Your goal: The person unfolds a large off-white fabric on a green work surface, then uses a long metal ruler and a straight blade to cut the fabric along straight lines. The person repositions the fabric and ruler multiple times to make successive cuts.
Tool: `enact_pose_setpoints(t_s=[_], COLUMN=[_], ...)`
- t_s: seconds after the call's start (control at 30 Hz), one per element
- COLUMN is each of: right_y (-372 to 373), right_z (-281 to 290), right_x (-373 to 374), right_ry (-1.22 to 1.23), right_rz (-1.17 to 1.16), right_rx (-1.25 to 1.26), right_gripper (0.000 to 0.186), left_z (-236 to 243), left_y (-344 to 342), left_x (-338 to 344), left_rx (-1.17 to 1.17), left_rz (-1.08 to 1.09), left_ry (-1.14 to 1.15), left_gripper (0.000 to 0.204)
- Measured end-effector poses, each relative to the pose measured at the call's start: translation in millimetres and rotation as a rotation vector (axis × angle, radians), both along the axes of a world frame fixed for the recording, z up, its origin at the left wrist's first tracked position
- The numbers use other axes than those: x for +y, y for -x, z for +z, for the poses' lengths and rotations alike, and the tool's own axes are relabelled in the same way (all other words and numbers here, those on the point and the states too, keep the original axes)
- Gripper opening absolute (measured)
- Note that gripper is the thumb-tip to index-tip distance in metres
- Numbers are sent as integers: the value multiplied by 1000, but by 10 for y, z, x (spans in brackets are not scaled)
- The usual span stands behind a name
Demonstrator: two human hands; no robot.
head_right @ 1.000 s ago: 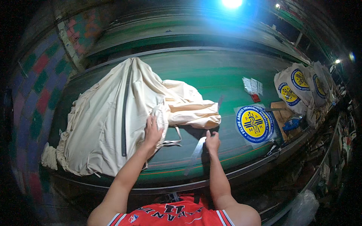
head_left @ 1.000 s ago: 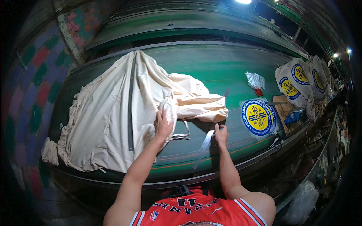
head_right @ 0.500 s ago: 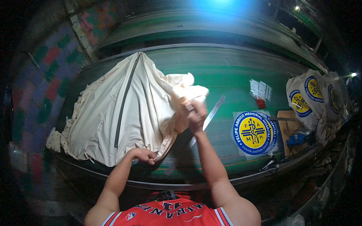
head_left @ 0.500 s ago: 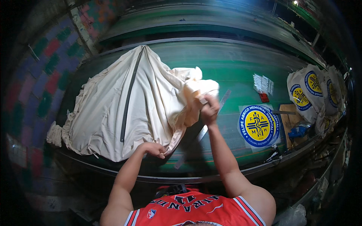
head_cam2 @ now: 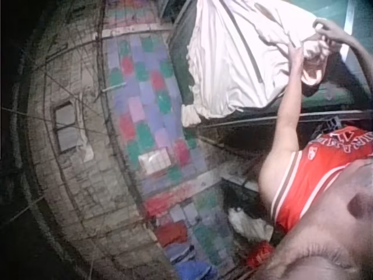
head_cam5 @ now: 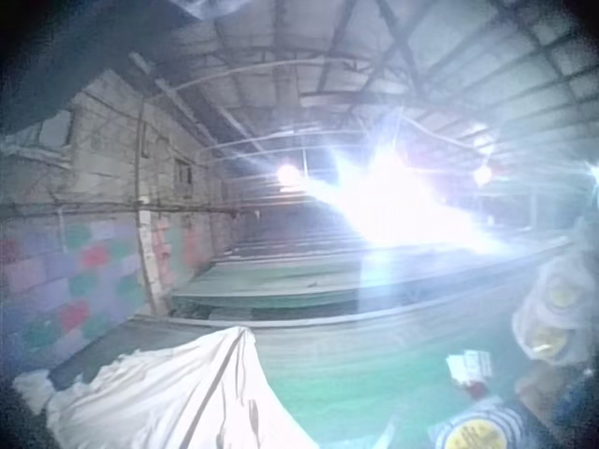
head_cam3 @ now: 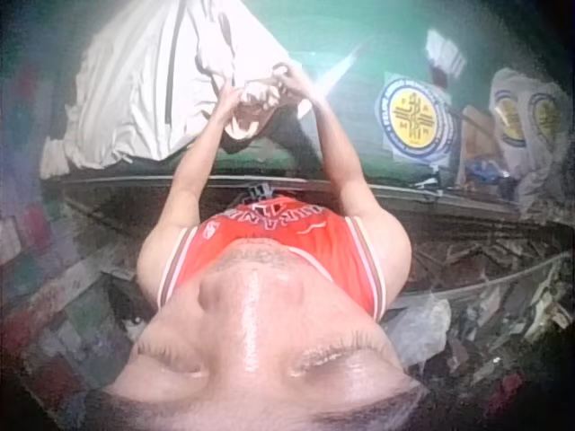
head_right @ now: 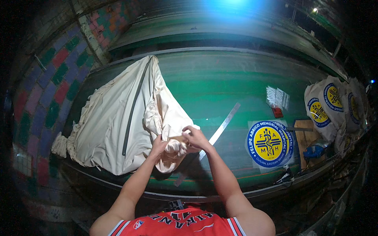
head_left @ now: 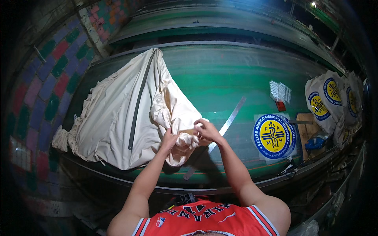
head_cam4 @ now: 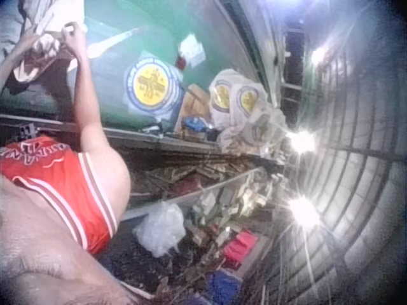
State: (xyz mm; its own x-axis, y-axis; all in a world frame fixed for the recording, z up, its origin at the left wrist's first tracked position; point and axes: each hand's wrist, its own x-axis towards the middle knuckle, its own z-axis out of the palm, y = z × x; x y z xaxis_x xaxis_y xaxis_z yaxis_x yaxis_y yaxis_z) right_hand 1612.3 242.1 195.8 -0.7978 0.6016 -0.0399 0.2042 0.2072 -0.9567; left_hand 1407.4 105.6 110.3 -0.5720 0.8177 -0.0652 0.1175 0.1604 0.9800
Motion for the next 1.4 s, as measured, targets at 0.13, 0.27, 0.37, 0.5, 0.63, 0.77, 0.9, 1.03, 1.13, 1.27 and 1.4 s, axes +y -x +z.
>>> enact_pose_setpoints(t_s=[0.13,0.27,0.37,0.5,0.63,0.77,0.9,1.03,1.13,1.27,1.4], right_y=[156,-144,-288,-318,-297,-215,-319,-496,-550,-415,-101], right_z=[-70,-170,-356,-580,-686,-722,-762,-880,-872,-451,35], right_x=[238,157,-230,-618,-918,-1114,-1030,-1011,-1183,-1289,-1636], right_ry=[-333,-321,-192,-175,-322,-354,-101,358,572,325,643], right_rz=[-447,-396,-339,-635,-783,-905,-877,-946,-969,-877,-332], right_rx=[-53,-778,-921,-807,-755,-769,-701,-153,326,380,739], right_gripper=[29,51,62,57,51,48,45,26,10,9,21], left_z=[67,101,122,215,341,434,515,638,681,568,317], left_y=[-23,156,259,191,89,52,18,79,150,141,15], left_x=[-122,-348,-481,-470,-373,-317,-328,-438,-515,-444,-276], left_rx=[-67,-170,-666,-841,-835,-737,-661,-644,-697,-712,-402], left_rz=[-63,67,65,98,48,-135,-287,-333,-385,-415,-521], left_ry=[-81,-47,-248,-341,-356,-373,-403,-299,-306,-311,-321], left_gripper=[46,44,40,31,28,42,52,57,58,59,47])
